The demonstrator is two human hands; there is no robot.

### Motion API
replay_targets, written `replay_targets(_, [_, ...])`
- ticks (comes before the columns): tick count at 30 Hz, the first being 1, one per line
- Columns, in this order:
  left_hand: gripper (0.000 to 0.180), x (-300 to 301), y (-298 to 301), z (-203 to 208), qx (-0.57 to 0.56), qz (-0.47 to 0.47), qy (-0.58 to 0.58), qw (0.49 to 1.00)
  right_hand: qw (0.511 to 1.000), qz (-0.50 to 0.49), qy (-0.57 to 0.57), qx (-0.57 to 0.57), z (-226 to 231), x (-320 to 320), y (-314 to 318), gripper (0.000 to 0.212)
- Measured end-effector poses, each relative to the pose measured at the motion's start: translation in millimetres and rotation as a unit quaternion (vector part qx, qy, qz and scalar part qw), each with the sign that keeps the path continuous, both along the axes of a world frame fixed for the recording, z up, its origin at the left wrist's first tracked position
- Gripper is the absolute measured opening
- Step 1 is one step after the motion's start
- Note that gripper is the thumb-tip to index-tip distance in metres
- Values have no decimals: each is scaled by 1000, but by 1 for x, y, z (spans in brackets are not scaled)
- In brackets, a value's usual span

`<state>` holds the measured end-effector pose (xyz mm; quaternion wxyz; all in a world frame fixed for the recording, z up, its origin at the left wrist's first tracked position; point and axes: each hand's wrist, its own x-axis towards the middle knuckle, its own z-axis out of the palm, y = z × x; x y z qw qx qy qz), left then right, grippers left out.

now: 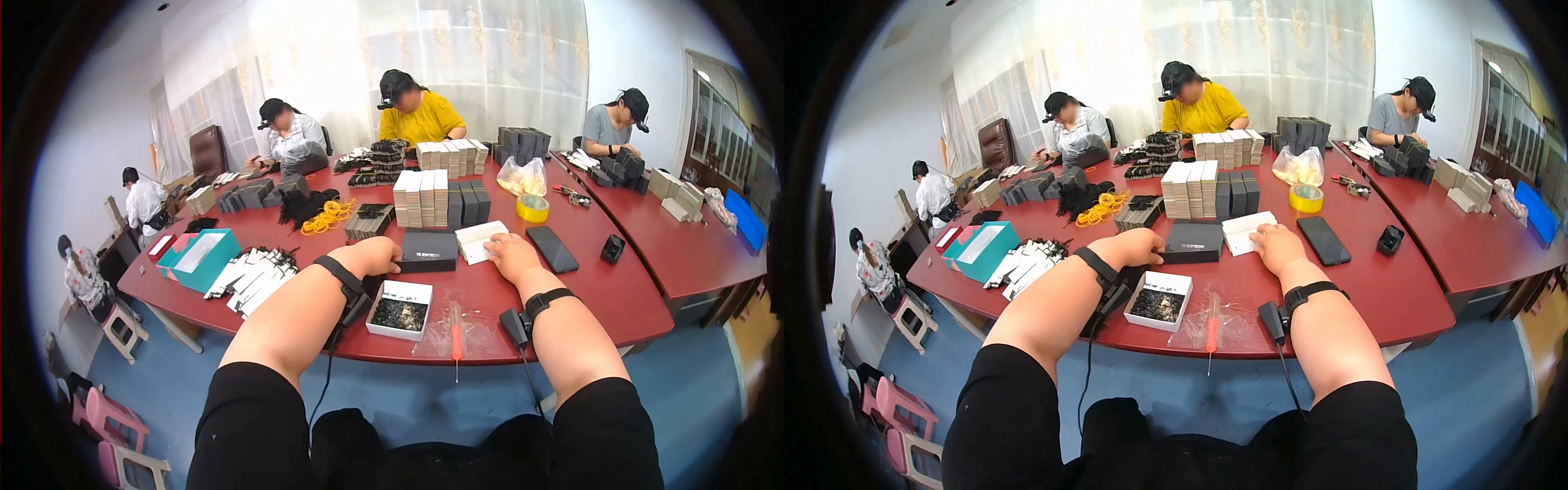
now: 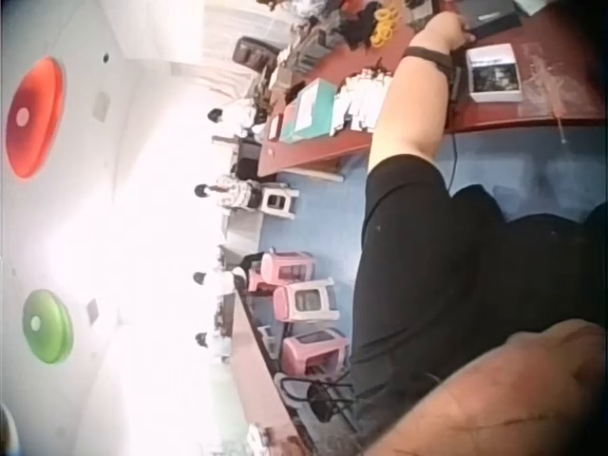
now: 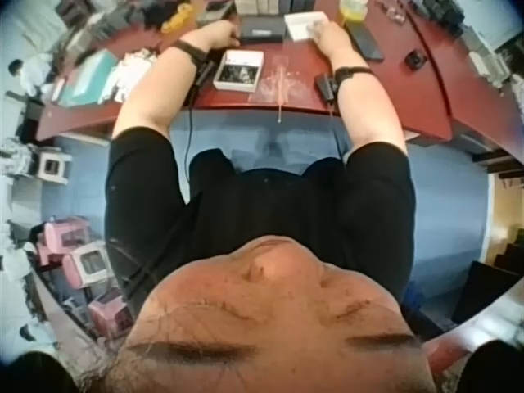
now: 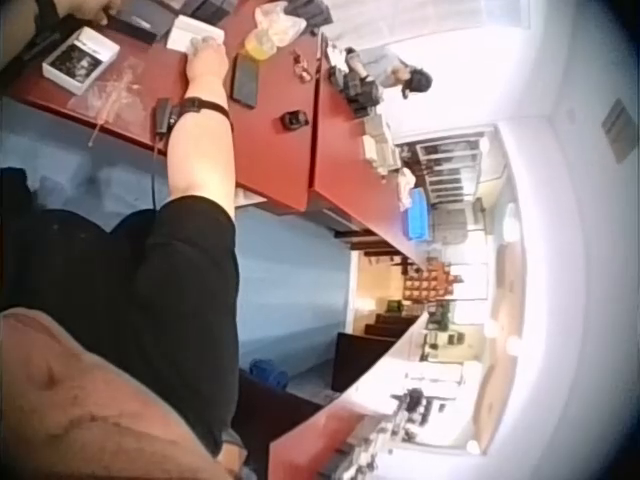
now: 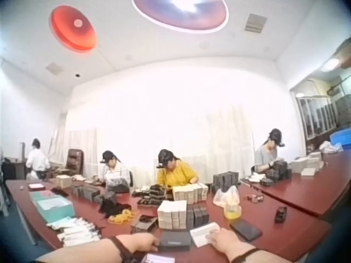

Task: The person picks up a black string and a white tag, threads the string through the tag's hole, and ties it into a loop. They then place the completed tag into a white box and repeat the process.

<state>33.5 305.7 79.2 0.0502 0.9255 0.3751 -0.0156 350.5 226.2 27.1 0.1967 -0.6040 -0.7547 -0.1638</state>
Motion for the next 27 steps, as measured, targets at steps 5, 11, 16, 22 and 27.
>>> replay_targets(5, [15,-15,-30,26,-48,48,-173,983,1000,9,-16,-6,2,-3,-6,24])
replay_targets(11, [5,-45,-140,61,-217,-52,-553,803,997,73,12,9,6,-1,-9,5])
replay_targets(16, [10,-16,-241,-42,-316,-41,-520,792,974,131,154,106,15,1,-7,12])
replay_targets(22, [15,21,-245,-70,-187,-34,-478,857,866,126,454,169,39,-18,-73,17])
replay_targets(27, [19,20,-252,-84,-194,-44,-479,855,762,258,578,140,17,-54,-162,17])
